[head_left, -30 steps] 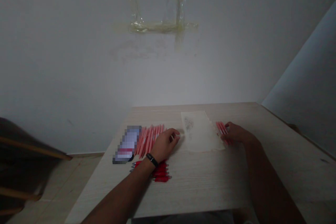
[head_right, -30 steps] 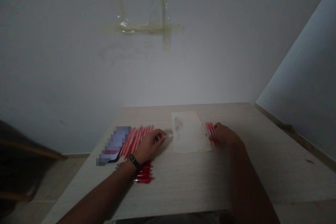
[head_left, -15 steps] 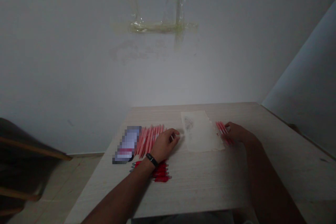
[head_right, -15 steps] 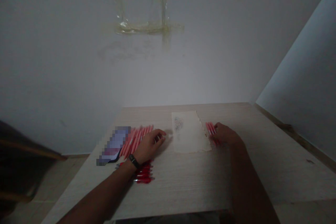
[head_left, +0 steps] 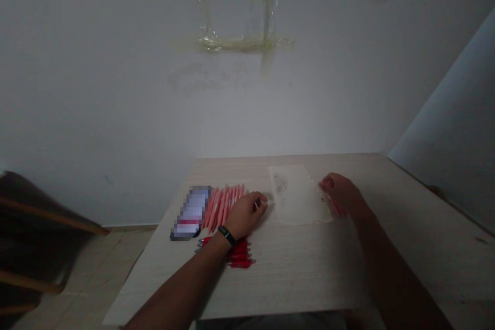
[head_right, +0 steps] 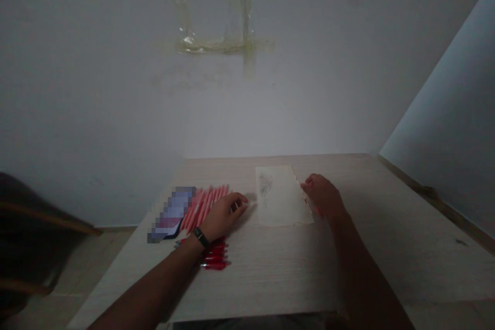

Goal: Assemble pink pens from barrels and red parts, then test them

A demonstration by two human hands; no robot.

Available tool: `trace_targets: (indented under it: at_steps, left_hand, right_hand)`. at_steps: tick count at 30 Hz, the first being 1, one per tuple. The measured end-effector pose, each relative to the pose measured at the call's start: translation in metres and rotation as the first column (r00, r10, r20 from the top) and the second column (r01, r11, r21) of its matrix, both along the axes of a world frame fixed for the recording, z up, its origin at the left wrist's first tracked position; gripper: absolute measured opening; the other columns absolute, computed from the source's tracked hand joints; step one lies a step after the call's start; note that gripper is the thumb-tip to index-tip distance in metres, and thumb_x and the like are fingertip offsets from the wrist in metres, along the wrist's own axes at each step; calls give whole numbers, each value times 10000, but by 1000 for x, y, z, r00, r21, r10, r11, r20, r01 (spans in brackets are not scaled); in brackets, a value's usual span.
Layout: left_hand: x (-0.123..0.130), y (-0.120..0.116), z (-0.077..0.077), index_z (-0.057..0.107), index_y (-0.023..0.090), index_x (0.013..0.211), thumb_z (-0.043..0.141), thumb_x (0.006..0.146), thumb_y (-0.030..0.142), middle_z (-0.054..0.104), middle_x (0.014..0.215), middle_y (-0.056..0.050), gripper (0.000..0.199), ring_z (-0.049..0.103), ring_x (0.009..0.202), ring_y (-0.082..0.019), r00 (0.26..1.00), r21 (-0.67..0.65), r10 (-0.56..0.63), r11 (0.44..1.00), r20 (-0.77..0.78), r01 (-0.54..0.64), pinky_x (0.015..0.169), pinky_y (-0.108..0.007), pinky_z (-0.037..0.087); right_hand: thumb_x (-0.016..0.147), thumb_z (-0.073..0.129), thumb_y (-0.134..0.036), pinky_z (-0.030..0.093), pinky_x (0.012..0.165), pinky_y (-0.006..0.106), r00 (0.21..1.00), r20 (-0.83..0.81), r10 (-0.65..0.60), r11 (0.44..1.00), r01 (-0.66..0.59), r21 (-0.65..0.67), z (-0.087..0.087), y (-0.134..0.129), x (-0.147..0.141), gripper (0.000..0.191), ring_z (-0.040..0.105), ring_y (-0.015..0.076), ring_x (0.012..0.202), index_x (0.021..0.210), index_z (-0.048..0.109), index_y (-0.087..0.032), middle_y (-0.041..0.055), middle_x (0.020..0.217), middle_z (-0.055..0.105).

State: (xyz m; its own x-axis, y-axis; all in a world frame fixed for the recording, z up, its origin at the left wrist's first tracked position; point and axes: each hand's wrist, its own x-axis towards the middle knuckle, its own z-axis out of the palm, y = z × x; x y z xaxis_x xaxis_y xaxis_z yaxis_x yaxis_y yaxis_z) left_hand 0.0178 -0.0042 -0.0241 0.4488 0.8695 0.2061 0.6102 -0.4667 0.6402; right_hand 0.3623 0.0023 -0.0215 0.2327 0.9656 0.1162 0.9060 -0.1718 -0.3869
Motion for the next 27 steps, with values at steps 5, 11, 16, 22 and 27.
trace_targets:
  at_steps: [5,11,16,22,27]
  left_hand:
    - [-1,-2,2,677,187,1000,542,914,332,703,877,-48,216,625,758,-175,995,11,-10,1000,-99,11,667,-267,429]
    - [-15,3,8,683,205,1034,564,912,351,721,881,-53,225,648,794,-196,971,30,84,996,-224,-79,686,-279,414]
    - [-31,2,19,690,187,933,563,906,300,735,920,-85,171,659,866,-219,925,118,225,973,-307,-197,782,-308,419]
    - [-39,-9,22,717,164,891,466,960,349,746,922,-141,319,679,880,-252,879,121,291,957,-378,-264,886,-369,420]
    - [-30,-3,24,734,157,985,427,983,420,735,1027,-194,404,671,992,-302,813,181,320,947,-486,-264,974,-429,391]
  right_hand:
    - [896,525,-275,429,747,279,949,58,310,906,-313,285,-8,-28,-57,121,616,172,798,882,629,-216,30,845,660]
    - [911,499,-205,428,713,265,878,32,477,843,-467,266,-20,-54,-85,120,606,157,788,877,614,-212,21,869,644]
    - [929,513,-206,409,713,262,841,72,536,807,-536,250,-7,-53,-90,115,596,153,787,894,623,-209,16,884,641]
    - [937,532,-212,382,699,254,783,106,613,753,-619,223,16,-45,-111,127,589,150,772,882,646,-205,19,854,651]
    - [927,569,-238,371,696,250,734,92,673,718,-678,158,27,-24,-138,117,613,154,782,913,681,-206,29,894,695]
